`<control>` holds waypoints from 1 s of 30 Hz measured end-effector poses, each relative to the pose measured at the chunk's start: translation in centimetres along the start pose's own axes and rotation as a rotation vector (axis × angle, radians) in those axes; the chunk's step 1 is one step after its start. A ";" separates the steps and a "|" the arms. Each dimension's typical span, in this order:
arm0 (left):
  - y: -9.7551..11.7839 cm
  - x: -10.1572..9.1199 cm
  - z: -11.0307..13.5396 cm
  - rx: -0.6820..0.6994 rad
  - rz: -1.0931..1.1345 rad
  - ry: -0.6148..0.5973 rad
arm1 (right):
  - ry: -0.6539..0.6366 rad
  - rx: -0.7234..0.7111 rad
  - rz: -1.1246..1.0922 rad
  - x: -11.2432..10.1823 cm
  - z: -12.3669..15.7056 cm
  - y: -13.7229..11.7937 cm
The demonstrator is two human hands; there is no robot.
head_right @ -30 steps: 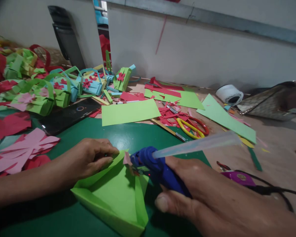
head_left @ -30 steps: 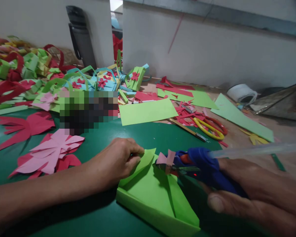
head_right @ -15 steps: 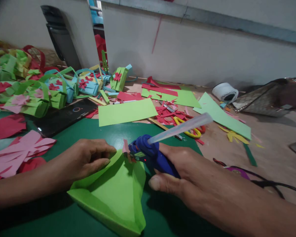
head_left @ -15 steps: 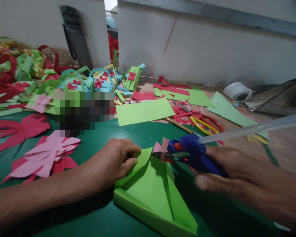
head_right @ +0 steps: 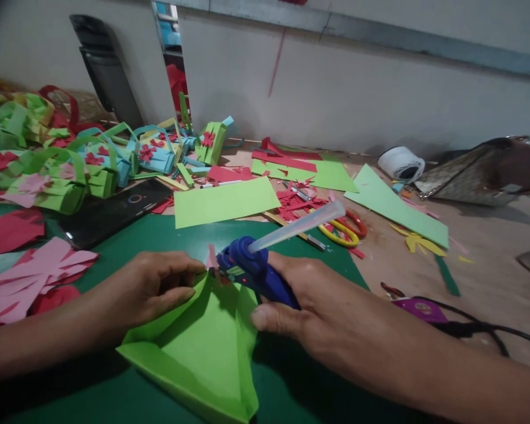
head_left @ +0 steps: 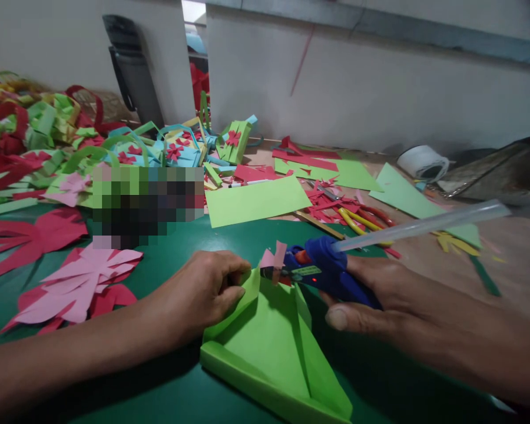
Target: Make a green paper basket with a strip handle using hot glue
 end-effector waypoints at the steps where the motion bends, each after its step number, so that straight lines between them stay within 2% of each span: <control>1: 0.0 0.0 0.0 -0.017 0.007 -0.002 | -0.027 -0.015 0.002 0.1 -0.1 -0.1; 3: 0.1 0.1 0.0 -0.042 0.017 0.001 | -0.120 -0.045 0.008 0.3 -0.2 -0.1; 7: 0.0 0.2 0.1 -0.043 0.009 0.032 | -0.173 0.007 0.032 0.4 0.0 0.3; 12: -0.2 0.4 0.2 -0.002 -0.050 0.053 | -0.164 0.030 0.041 0.0 0.8 0.5; 17: -0.2 0.4 0.1 0.004 -0.049 0.043 | -0.068 0.052 0.046 -0.2 1.4 1.0; 20: -0.1 0.4 0.1 0.000 -0.044 0.037 | -0.082 0.078 0.055 0.0 1.7 1.4; 30: 0.0 0.4 0.4 0.009 -0.052 0.069 | -0.044 0.056 -0.096 0.6 2.7 2.9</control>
Point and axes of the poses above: each hand's wrist, its own z-axis away from the middle knuckle, its own x-axis out of the palm, y = z × x, the point moved 1 cm from there along -z, towards the middle knuckle, and after that the axes turned 11 degrees about x, right-handed, at the moved point
